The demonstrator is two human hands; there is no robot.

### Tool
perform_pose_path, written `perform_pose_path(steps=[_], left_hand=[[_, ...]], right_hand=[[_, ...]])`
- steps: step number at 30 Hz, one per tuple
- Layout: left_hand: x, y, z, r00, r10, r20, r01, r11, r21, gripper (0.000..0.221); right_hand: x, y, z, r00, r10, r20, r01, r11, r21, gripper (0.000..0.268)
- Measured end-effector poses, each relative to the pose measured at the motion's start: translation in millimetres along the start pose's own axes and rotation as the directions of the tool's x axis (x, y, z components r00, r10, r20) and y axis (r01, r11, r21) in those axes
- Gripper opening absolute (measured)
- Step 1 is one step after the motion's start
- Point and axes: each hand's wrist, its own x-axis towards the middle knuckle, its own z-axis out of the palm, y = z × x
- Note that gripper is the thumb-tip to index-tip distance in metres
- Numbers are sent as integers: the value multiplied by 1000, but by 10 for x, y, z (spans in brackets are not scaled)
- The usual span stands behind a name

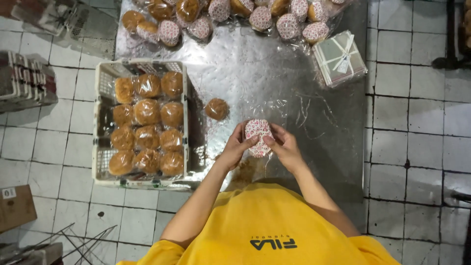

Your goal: The person packages glazed and plain buns by hand, placing each one into a clear plastic bag and then transferring the bagged buns into a white plastic basket.

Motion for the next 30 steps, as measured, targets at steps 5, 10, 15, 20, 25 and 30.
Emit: perform_pose_path(steps=[5, 10, 15, 20, 25, 30], left_hand=[[-181, -84, -9, 982, 79, -172, -57, 990, 127, 43], [-211, -155, -361, 990, -132, -40, 131, 991, -38, 59], [-255, 184, -456, 840, -344, 419, 432, 892, -134, 109], [-286, 41, -159, 770, -224, 598, 226, 971, 73, 81], [-199, -283, -113, 959, -65, 277, 84, 995, -58, 80], [-193, -165, -19, 986, 4, 165, 26, 984, -178, 74]], right_hand=[[-220, 54, 93, 990, -133, 44, 131, 990, 46, 87], [-287, 86, -254, 979, -31, 202, 19, 998, 62, 85], [-538, -1128, -112, 747, 198, 635, 231, 818, -527, 75], [-485, -1178, 25, 860, -129, 494, 428, 709, -561, 62], [-415, -690, -118, 895, -443, 43, 420, 809, -412, 91], [-470, -167, -56, 964, -261, 43, 265, 954, -140, 71]])
